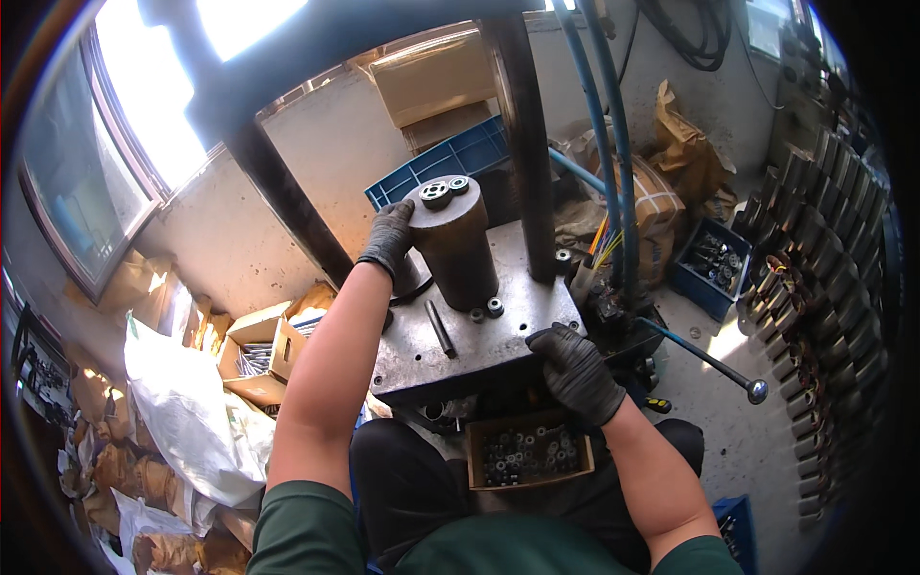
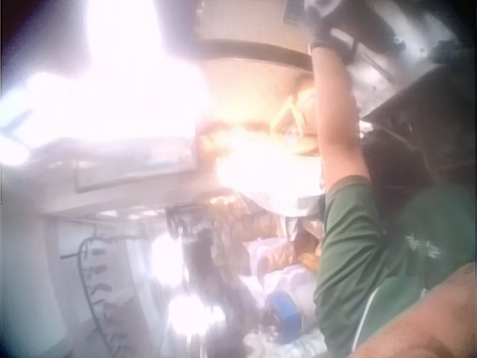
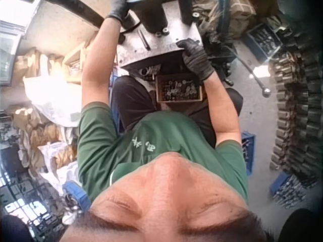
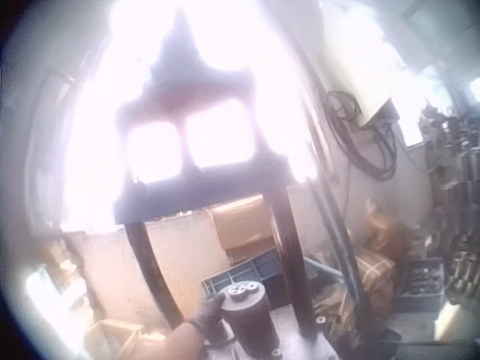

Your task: Operating a manual press machine to assemble metal parts.

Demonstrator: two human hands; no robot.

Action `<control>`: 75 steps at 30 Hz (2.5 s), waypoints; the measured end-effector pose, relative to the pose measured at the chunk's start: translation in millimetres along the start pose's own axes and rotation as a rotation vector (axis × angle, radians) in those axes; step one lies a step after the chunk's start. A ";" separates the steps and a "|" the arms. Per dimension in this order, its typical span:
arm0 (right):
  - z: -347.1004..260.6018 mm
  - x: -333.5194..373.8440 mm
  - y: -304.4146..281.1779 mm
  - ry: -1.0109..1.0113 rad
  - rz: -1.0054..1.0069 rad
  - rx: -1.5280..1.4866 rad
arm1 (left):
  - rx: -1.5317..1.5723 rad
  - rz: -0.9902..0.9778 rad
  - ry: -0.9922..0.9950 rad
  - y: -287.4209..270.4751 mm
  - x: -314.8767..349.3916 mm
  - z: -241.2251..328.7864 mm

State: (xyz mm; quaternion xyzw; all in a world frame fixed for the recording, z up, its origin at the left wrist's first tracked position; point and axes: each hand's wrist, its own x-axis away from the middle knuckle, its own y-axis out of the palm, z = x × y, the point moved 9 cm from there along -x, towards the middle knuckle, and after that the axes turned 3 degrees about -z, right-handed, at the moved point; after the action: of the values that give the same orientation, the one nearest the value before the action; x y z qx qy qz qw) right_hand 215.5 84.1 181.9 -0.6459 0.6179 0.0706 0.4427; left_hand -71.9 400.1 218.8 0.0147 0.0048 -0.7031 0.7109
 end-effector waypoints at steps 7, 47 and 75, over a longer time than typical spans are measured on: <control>-7.5 4.6 15.0 0.107 -0.214 -0.023 | 0.004 0.057 -0.009 -49.3 85.6 16.5; 30.4 22.4 84.7 0.043 -0.529 0.177 | -1.320 -0.105 -1.101 -558.0 570.9 -512.1; 146.9 -66.8 111.9 0.309 -0.227 0.588 | -0.760 -0.056 -1.011 -525.3 585.2 -437.0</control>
State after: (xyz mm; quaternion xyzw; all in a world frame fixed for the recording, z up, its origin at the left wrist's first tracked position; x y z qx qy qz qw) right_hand 171.0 247.5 82.4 -0.5581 0.5958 -0.2586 0.5163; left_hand -584.5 -178.5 -241.4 -0.5728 -0.0818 -0.5908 0.5622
